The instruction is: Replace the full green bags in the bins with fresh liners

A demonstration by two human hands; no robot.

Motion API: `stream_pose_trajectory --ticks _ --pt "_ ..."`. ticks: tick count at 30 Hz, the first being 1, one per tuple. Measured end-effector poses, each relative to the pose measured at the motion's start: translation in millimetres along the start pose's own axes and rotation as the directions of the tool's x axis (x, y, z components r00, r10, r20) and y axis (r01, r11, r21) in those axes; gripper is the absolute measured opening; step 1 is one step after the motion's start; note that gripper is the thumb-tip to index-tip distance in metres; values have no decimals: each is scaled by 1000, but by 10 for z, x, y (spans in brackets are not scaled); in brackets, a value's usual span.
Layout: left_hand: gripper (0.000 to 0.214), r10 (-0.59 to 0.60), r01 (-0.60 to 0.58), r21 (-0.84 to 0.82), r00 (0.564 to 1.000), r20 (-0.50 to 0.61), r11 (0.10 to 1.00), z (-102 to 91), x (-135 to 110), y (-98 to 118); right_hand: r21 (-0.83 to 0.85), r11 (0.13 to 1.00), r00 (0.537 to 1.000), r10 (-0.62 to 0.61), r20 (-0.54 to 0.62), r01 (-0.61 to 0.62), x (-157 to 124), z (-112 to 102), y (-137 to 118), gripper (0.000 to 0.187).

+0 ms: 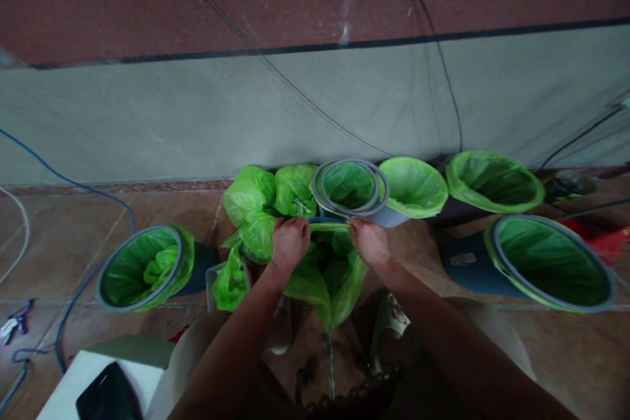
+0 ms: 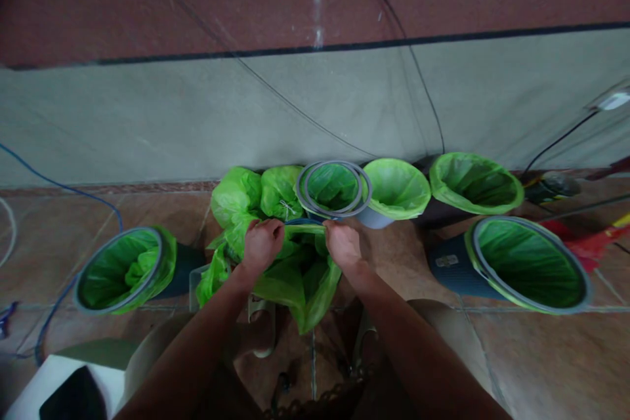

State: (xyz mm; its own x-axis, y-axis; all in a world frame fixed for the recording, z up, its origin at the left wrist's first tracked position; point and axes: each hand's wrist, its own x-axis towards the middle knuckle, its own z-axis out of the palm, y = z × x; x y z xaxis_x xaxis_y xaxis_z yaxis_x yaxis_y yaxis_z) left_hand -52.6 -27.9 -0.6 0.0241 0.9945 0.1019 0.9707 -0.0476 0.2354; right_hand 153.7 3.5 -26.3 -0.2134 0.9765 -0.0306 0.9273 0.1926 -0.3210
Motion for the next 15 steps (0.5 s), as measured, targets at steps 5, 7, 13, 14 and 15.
stream_pose_trajectory --ticks 5,7,13,14,15 --pt "27 -106 105 39 994 4 994 -83 8 -36 -13 998 998 66 15 -66 16 -4 58 34" --pt "27 -162 161 61 987 15 985 -123 16 -53 -18 995 995 97 8 -97 18 -10 78 35" --pt "31 -322 310 135 944 74 941 -236 49 -125 -34 982 981 188 52 -186 29 -48 166 40" --pt "31 -344 329 150 934 93 932 -252 51 -146 -31 983 982 183 56 -181 33 -44 188 40" --pt "32 -365 345 166 924 114 924 -267 52 -168 -18 986 984 166 57 -165 38 -35 210 39"
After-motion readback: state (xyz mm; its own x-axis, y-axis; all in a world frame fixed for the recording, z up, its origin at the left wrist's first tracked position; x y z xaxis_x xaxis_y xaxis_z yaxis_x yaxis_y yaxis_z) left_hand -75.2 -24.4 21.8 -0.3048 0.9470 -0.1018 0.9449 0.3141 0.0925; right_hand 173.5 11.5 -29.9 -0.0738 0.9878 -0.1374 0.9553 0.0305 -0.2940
